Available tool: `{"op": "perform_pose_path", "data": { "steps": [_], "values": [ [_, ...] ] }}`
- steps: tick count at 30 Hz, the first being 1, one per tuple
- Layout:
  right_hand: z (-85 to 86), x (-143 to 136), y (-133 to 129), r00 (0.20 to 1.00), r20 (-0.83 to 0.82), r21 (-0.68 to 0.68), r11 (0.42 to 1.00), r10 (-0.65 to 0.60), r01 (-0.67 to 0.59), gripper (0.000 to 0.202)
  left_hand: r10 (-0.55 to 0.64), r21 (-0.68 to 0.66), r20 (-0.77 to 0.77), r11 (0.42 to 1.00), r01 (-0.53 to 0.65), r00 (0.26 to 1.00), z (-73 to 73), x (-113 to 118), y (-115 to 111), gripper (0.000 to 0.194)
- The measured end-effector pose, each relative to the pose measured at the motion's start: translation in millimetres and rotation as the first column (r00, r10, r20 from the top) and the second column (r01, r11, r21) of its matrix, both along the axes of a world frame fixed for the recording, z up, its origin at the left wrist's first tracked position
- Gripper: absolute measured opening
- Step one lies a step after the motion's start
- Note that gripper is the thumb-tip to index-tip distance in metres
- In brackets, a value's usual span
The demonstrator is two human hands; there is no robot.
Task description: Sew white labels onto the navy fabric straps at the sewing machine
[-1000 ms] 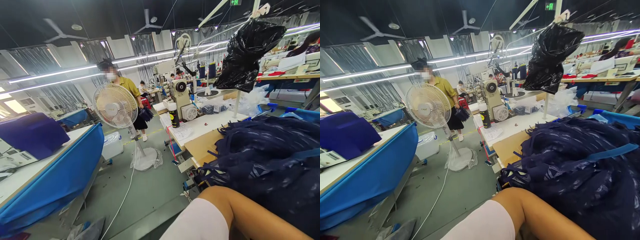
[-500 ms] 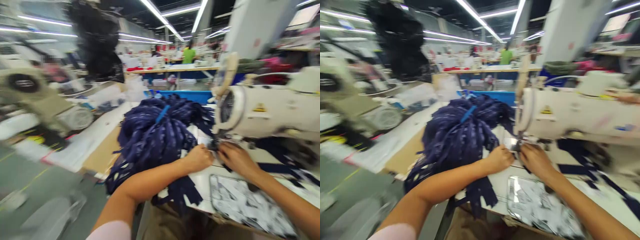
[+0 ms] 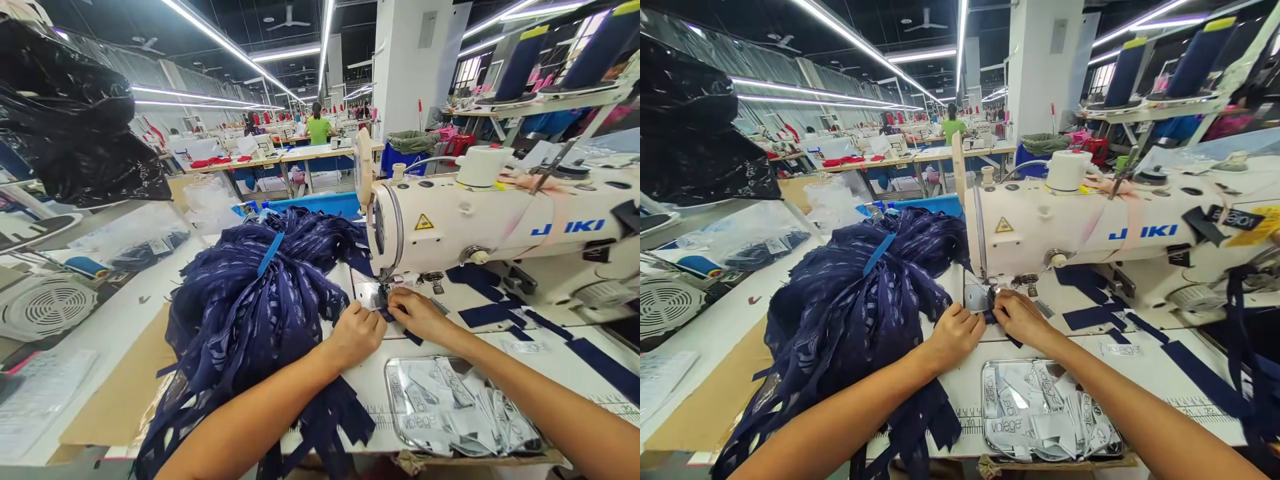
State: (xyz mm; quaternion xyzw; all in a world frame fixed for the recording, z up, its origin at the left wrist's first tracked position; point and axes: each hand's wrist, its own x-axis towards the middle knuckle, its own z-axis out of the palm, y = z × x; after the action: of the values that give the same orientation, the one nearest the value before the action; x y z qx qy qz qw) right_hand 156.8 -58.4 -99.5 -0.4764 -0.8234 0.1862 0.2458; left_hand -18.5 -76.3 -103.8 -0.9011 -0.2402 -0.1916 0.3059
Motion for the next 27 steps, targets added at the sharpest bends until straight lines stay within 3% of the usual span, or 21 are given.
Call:
{"op": "perform_pose_path", "data": {
  "steps": [6,16,23,27],
  "values": [
    [0.6,-1.9,0.0,1.0,-0.022,-0.024,1.0,-0.019,0.018,0.019,0.0,-0.07,-0.063,0.998,-0.004,0.998,2.2,3.1,1.3,0.019],
    [3.9,-2.4,-6.6,0.996,0.084,0.011,1.0,-0.015,0.014,0.019,0.004,-0.108,-0.099,0.994,-0.014,0.995,4.5,5.2,0.5,0.019],
    [3.1,8.1,-8.4,0.999,-0.03,-0.043,0.998,0.04,-0.041,0.018,0.0,-0.141,-0.106,0.99,-0.015,0.994,1.5,5.1,1.7,0.017],
    [-0.9,8.9,-16.9,0.988,0.118,0.149,0.981,0.104,-0.121,0.023,0.022,-0.201,-0.141,0.978,-0.051,0.99,0.9,8.3,2.2,0.017]
  ]
}}
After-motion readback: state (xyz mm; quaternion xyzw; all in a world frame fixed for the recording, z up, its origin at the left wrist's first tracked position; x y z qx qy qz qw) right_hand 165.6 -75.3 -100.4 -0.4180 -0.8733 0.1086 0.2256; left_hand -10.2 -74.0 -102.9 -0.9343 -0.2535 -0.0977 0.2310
